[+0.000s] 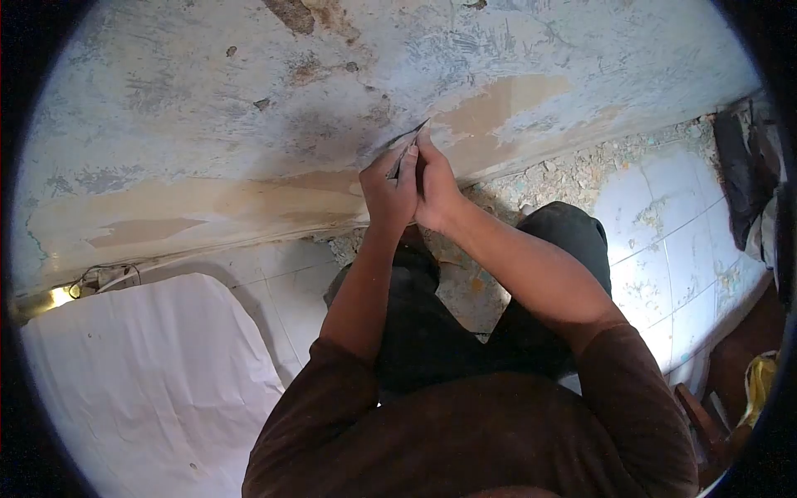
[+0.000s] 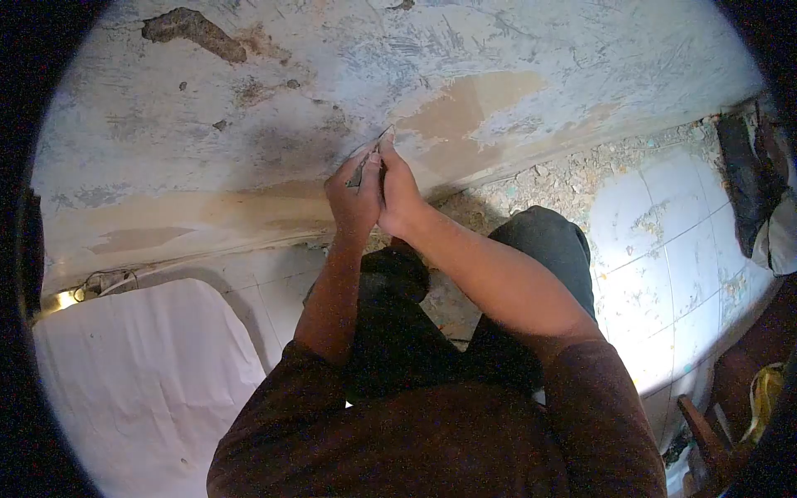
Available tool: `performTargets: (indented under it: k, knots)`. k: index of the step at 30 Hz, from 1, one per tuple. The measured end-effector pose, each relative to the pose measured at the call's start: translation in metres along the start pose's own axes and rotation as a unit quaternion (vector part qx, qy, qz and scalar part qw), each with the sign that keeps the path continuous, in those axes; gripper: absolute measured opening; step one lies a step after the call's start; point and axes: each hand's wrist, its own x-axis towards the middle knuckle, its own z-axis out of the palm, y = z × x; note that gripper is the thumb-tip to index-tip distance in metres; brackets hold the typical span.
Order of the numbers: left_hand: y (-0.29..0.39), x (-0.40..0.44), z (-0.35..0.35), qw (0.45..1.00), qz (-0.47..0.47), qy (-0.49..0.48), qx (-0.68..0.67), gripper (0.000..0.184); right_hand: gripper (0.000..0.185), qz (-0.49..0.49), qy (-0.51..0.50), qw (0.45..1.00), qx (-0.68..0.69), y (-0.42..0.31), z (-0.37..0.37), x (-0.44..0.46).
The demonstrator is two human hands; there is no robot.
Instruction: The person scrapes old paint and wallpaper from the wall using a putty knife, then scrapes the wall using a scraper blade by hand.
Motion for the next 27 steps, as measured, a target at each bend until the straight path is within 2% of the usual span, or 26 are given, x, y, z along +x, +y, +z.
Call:
performTargets:
  k: [2, 9, 12, 15, 17, 20, 23, 27]
  knots:
    - [0.001, 0.001, -0.004, 0.999, -0.037, -0.029, -0.004, 0.021, 0.049, 0.003, -0.01, 1.0, -0.015, 0.0, 0.001, 0.0]
    - [0.002, 0.004, -0.003, 1.0, -0.021, -0.016, -0.011, 0.02, 0.044, 0.013, -0.016, 1.0, 0.001, -0.004, 0.009, -0.005]
    - [0.002, 0.007, -0.001, 0.996, -0.075, -0.038, 0.007, 0.018, 0.041, 0.005, 0.007, 1.0, 0.011, -0.005, 0.01, -0.005]
    - [0.002, 0.008, -0.003, 0.999, -0.038, -0.021, 0.029, 0.016, 0.042, 0.025, 0.011, 0.999, 0.026, -0.002, 0.01, -0.001]
    - [0.001, 0.011, -0.005, 0.999, 0.008, -0.033, 0.009, 0.016, 0.043, -0.002, 0.004, 1.0, 0.011, -0.001, 0.012, -0.002]
    - [0.006, 0.012, -0.009, 0.998, 0.03, -0.059, 0.024, 0.016, 0.044, 0.009, -0.02, 1.0, 0.01, 0.0, 0.003, 0.001]
    - [0.007, 0.006, -0.007, 0.998, 0.043, -0.034, 0.01, 0.018, 0.051, 0.018, -0.046, 0.999, -0.014, 0.001, -0.002, 0.003]
    - [0.005, 0.006, -0.01, 0.998, 0.042, -0.034, -0.006, 0.018, 0.046, 0.016, -0.023, 1.0, -0.006, 0.001, 0.004, 0.0]
